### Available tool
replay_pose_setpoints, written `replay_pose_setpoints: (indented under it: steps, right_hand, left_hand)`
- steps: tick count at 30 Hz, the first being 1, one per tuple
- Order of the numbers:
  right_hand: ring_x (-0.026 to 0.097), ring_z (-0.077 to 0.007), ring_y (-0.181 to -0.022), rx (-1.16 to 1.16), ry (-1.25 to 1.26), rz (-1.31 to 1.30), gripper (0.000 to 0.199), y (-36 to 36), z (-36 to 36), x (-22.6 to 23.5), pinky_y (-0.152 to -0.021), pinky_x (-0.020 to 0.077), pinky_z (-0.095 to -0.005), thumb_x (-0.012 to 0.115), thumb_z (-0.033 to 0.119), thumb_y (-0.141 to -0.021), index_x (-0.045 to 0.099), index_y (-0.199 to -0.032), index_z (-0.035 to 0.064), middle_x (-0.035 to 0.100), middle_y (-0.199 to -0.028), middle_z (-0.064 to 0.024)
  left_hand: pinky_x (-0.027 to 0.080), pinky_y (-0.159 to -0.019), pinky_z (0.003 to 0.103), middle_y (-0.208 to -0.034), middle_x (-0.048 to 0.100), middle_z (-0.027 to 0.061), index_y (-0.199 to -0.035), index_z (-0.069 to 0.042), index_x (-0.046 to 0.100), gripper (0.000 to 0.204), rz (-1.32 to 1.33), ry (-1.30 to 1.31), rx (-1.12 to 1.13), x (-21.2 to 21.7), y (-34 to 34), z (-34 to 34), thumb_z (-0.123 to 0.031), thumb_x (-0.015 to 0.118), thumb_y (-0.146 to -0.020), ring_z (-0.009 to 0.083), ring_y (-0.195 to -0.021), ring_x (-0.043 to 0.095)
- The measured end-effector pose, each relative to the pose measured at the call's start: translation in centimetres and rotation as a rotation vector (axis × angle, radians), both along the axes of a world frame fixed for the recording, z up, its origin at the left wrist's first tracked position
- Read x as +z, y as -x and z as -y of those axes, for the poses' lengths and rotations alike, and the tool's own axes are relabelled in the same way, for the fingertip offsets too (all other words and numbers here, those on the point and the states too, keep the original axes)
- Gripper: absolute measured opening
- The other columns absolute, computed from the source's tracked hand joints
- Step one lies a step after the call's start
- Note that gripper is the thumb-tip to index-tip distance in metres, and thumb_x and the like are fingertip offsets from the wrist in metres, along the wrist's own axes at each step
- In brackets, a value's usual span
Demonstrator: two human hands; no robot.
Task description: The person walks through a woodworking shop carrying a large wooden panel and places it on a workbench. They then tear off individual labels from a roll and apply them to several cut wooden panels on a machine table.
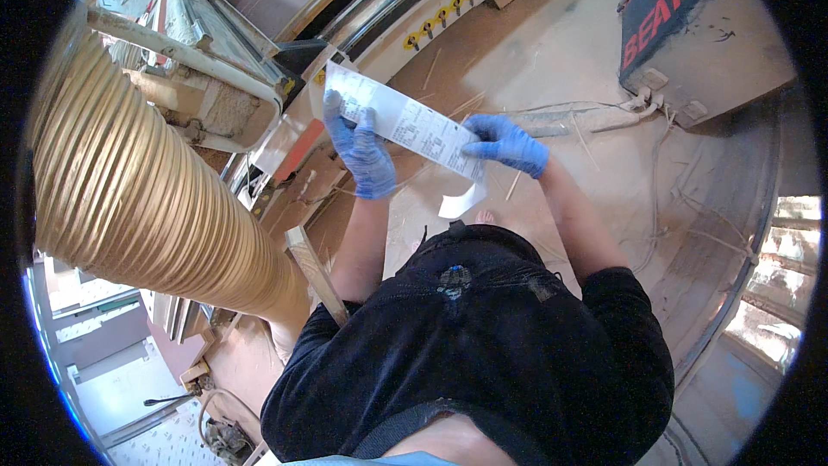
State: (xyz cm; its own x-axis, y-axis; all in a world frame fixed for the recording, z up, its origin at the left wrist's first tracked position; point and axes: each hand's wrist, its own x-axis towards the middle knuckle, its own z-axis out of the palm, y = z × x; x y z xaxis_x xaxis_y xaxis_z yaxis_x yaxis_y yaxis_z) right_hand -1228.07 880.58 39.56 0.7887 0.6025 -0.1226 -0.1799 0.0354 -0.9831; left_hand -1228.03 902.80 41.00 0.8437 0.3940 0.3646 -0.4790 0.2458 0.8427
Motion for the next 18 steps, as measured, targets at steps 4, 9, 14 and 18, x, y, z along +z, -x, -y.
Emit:
replay_pose_setpoints:
  steps: [4, 9, 14, 18]
  right_hand:
    - [0.058, -0.011, -0.085, -0.117, 0.019, -0.033, 0.031, -0.2, 2.3, -0.3, -0.078, 0.0464, -0.0267, 0.068, 0.017, -0.078, 0.06, -0.104, 0.0024, 0.063, -0.092, -0.0035]
    - [0.058, -0.0099, -0.081, -0.188, 0.103, 0.056, 0.026, -0.7, 3.8, -0.1, -0.074, 0.0474, -0.0255, 0.066, 0.016, -0.08, 0.061, -0.101, 0.0016, 0.064, -0.089, -0.0033]
    - [0.058, -0.0093, -0.081, -0.262, 0.139, 0.096, 0.025, -0.6, 3.8, 0.2, -0.075, 0.0475, -0.0253, 0.066, 0.013, -0.08, 0.061, -0.101, 0.001, 0.063, -0.089, -0.0032]
    - [0.058, -0.0092, -0.082, -0.283, 0.091, 0.126, 0.024, 0.1, 2.8, -0.1, -0.076, 0.0475, -0.0254, 0.065, 0.011, -0.08, 0.061, -0.101, 0.0008, 0.063, -0.09, -0.003]
  left_hand:
    - [0.041, -0.092, 0.031, -0.121, 0.043, 0.0073, -0.136, -0.009, 0.027, 0.059, -0.015, 0.047, 0.08, -0.3, 0.1, -1.2, -0.003, 0.054, -0.084, 0.0165, -0.105, 0.046]
    - [0.045, -0.088, 0.031, -0.123, 0.045, 0.0089, -0.14, -0.009, 0.014, 0.069, -0.056, 0.176, 0.07, -0.4, 1.0, -1.2, -0.005, 0.055, -0.085, 0.0163, -0.105, 0.05]
    - [0.048, -0.086, 0.033, -0.124, 0.045, 0.008, -0.141, -0.01, 0.006, 0.077, -0.086, 0.269, 0.044, -0.7, 1.6, -1.3, -0.007, 0.057, -0.085, 0.0171, -0.106, 0.051]
    - [0.048, -0.087, 0.033, -0.119, 0.052, 0.0083, -0.135, -0.009, 0.029, 0.059, -0.141, 0.463, -0.053, -2.7, 2.2, -2.5, -0.019, 0.059, -0.085, 0.0206, -0.106, 0.054]
